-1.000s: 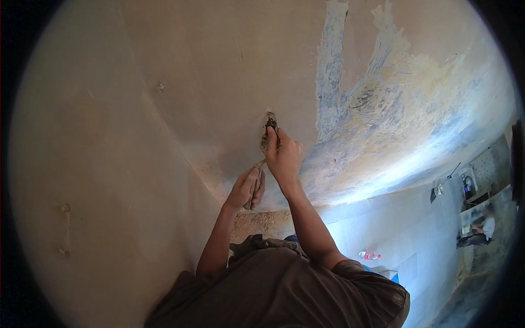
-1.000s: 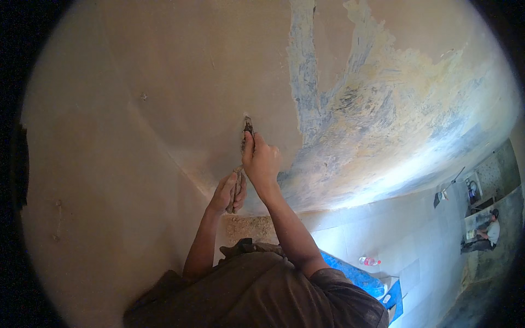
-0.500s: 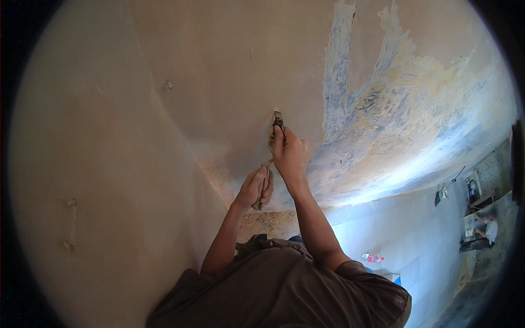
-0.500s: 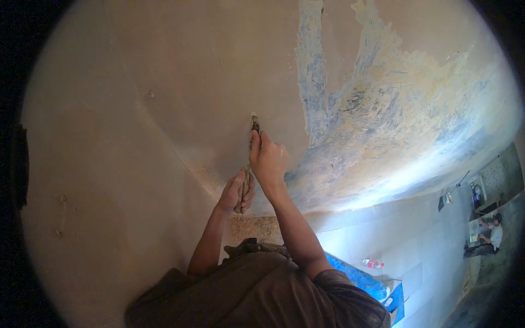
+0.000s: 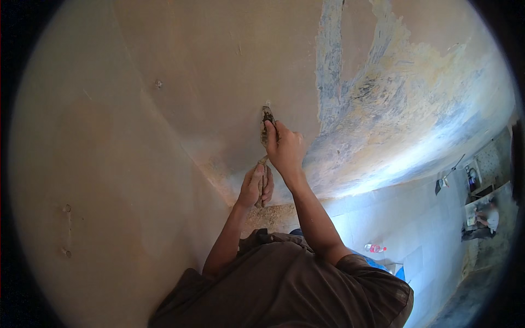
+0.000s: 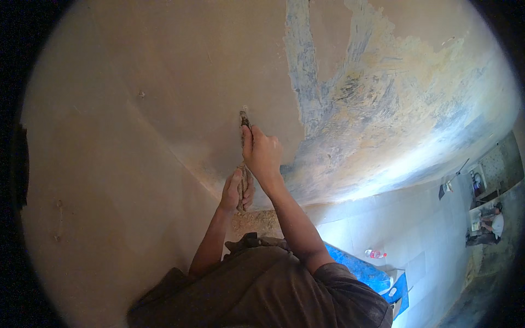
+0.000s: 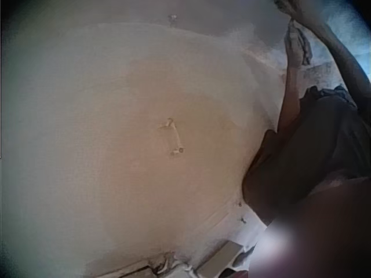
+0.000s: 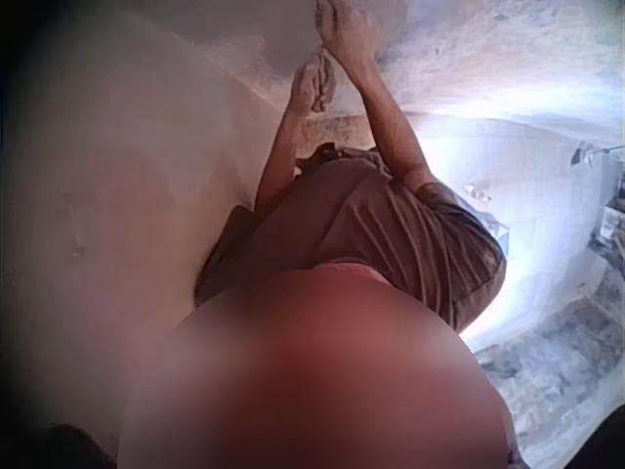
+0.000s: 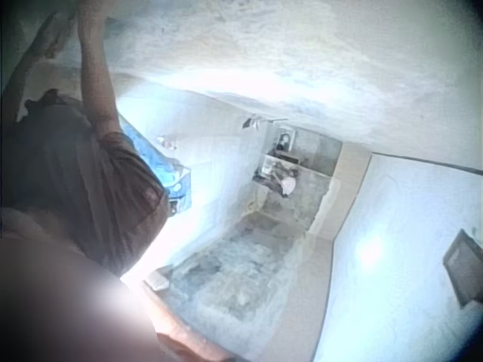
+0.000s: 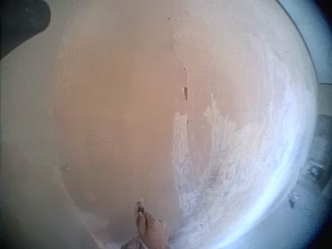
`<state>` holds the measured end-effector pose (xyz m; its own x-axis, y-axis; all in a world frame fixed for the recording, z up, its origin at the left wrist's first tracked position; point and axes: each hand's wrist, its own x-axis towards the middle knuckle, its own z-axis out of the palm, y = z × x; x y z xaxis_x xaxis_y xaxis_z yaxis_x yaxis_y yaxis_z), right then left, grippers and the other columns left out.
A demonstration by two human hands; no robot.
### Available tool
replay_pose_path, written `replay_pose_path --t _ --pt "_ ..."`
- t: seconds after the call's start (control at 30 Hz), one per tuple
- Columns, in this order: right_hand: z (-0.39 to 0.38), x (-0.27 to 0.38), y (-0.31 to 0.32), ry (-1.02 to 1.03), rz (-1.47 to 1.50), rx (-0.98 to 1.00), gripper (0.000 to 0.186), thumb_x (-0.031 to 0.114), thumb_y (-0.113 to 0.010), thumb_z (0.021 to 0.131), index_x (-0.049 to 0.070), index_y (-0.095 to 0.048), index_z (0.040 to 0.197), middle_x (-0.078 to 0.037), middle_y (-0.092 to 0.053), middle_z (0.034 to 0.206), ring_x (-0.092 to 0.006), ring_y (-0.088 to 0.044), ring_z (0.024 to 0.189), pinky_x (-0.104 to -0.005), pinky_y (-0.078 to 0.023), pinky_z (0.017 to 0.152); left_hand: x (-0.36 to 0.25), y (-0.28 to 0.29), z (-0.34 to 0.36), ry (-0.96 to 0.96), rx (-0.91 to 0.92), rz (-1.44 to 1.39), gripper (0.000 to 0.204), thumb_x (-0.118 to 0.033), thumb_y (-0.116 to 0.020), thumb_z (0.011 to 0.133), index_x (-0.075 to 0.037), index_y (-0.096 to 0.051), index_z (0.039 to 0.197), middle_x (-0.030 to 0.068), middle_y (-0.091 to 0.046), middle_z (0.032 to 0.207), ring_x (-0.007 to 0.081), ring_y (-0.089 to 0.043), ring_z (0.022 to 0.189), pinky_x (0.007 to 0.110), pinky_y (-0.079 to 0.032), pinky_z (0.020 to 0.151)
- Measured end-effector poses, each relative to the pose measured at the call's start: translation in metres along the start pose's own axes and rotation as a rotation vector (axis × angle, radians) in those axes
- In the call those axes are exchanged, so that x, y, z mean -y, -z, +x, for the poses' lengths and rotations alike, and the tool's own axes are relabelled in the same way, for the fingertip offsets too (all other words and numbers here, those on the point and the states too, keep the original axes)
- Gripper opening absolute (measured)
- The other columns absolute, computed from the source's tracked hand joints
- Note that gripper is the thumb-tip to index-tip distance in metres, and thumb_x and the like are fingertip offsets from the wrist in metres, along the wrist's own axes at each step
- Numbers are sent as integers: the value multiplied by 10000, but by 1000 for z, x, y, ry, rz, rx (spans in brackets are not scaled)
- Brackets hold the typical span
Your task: The person uses a trowel to scrape and patch a wall surface during renovation.
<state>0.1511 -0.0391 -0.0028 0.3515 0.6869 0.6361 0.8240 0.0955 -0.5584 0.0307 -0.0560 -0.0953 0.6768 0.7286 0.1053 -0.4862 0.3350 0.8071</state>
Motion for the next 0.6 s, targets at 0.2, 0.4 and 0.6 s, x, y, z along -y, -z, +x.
replay_pose_path --t 0.2,0.4,0.6 --pt "0 -5 0 -9 9 -17 308 208 -582 907 41 -546 650 -186 -516 492 -401 -545 473 -462 -399 443 -2 -3 2 12 3 20 414 -430 -352 1008 -53 -451 869 21 -423 538 94 -378 356 254 -353 322" --pt "2 -7 -2 9 31 -63 324 192 -593 904 22 -536 633 -192 -504 490 -386 -538 459 -438 -383 430 -7 -5 2 55 -13 52 455 -482 -350 993 -61 -488 892 15 -407 530 102 -371 360 260 -342 320" --pt "4 -5 -1 -4 28 -48 326 192 -591 904 23 -535 631 -194 -505 496 -383 -536 459 -437 -381 432 -8 -6 3 77 -24 13 419 -435 -347 1009 -58 -459 866 15 -409 521 98 -377 354 253 -343 326"
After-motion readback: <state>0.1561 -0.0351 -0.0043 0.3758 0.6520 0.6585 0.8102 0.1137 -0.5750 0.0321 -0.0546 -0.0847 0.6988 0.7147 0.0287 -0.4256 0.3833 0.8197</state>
